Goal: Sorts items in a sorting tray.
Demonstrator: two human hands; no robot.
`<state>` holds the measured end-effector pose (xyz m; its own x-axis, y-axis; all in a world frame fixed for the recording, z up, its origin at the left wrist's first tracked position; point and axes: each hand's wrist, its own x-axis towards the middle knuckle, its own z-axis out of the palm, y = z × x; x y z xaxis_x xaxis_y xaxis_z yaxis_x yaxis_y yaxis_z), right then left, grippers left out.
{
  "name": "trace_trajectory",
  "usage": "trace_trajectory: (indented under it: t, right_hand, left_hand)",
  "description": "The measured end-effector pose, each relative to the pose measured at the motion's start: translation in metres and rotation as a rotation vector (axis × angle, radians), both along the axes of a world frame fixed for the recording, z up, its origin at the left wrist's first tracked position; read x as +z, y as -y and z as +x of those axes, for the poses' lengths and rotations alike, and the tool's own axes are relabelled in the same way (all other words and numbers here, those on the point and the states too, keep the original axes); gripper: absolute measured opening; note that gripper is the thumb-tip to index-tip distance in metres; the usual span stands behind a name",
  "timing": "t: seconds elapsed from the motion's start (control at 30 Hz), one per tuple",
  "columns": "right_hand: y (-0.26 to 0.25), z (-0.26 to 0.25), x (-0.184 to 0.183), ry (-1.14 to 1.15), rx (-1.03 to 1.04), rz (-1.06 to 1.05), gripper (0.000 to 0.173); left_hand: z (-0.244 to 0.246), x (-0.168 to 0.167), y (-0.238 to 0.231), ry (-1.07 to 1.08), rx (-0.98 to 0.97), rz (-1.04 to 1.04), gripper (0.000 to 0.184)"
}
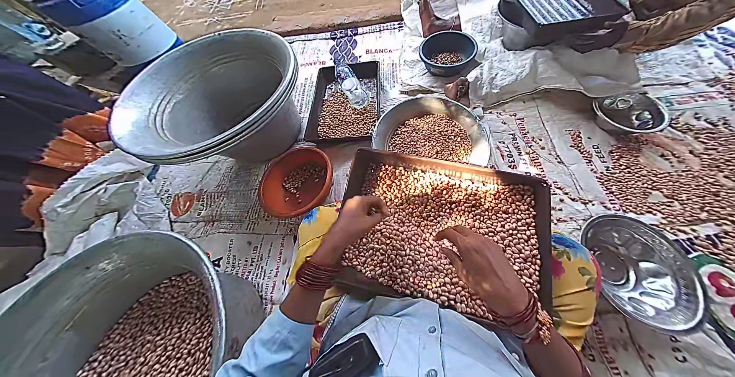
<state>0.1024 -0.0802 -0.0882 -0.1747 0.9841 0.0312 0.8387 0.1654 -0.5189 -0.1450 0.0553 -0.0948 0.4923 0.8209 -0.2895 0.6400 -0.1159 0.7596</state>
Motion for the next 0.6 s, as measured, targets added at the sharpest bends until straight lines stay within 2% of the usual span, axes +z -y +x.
trace_trajectory:
  t: [0.1, 0.17, 0.2, 0.27, 0.37, 0.5, 0.6]
  right_hand:
    - [0.002, 0.016, -0.008, 0.046, -0.045, -0.097, 0.02]
    - [0.001, 0.023, -0.009, 0.057, -0.085, -0.149, 0.023]
    - [0.0, 0.026, -0.009, 0.062, -0.108, -0.181, 0.024]
    - [-0.005, 0.034, -0.007, 0.064, -0.166, -0.231, 0.026]
    - [-0.013, 0.055, -0.008, 0.097, -0.276, -0.219, 0.027]
    - [-0.024, 0.092, -0.011, 0.188, -0.452, -0.201, 0.035]
    - [-0.034, 0.099, -0.014, 0.303, -0.546, -0.247, 0.045]
  left_hand:
    - [-0.038, 0.022, -0.025, -0.296, 0.312, 0.473, 0.015]
    - [-0.042, 0.02, -0.034, -0.323, 0.383, 0.687, 0.012]
    - [-0.036, 0.018, -0.034, -0.295, 0.355, 0.71, 0.011]
    - [-0.01, 0.011, -0.029, -0.24, 0.233, 0.616, 0.012]
    - [0.028, -0.013, -0.02, -0.29, 0.07, 0.508, 0.016]
    - [0.049, -0.038, -0.018, -0.458, 0.007, 0.488, 0.024]
    - [0.05, -0.047, -0.015, -0.471, 0.01, 0.543, 0.025]
